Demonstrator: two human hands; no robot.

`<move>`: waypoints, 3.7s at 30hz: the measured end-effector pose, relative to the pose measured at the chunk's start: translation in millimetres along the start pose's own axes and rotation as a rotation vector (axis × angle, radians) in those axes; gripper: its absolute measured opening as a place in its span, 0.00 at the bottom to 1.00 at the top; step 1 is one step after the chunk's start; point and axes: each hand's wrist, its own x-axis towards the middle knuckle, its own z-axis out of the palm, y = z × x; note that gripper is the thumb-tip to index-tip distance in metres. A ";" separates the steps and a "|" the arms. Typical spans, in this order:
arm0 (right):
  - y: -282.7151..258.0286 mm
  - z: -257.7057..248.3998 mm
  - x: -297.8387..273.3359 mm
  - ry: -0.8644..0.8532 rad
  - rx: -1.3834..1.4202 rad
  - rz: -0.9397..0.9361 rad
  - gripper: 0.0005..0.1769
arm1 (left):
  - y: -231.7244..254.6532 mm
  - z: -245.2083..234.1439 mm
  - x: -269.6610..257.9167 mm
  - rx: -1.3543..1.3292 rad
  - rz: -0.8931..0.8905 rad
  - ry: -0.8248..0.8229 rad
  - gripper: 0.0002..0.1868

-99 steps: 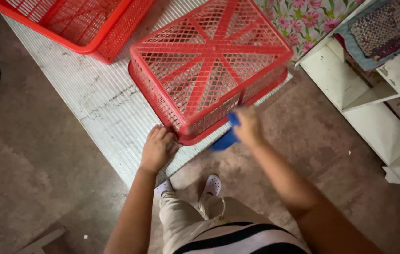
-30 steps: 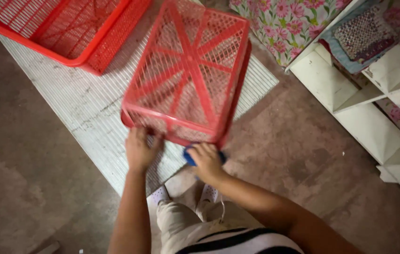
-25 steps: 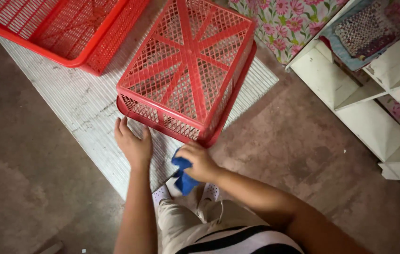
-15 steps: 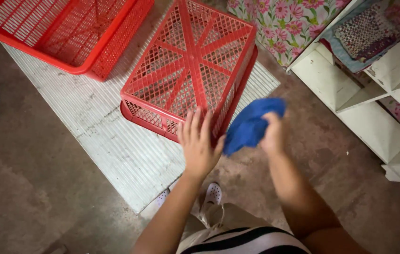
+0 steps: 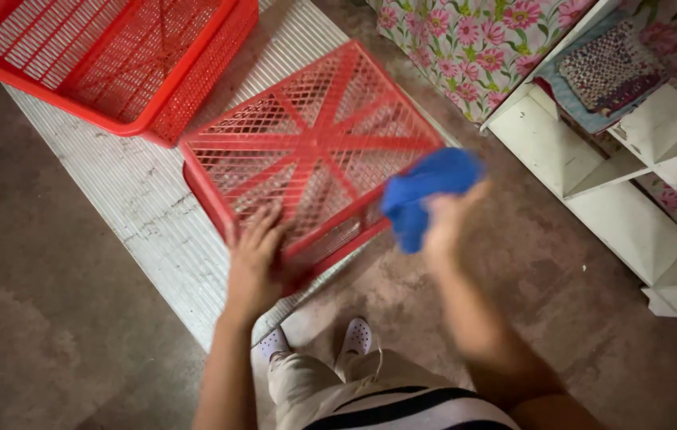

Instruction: The person wipes the inside and outside of a red plastic basket using a blue cloth. They rotate the basket to clean all sides, then place it on a shelf. The person repeats the process with a second red basket.

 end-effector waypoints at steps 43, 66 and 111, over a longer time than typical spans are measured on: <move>108.7 -96.4 138.3 -0.046 -0.463 -0.288 0.33 | -51.8 41.6 79.9 -0.259 -0.319 0.491 0.47; 116.9 -12.8 130.4 -0.381 -1.413 -0.911 0.32 | 44.7 34.2 95.8 -0.612 0.028 0.132 0.22; 159.0 29.7 42.0 -0.701 -1.275 -1.029 0.28 | 26.1 29.1 62.3 -0.471 -0.182 0.468 0.20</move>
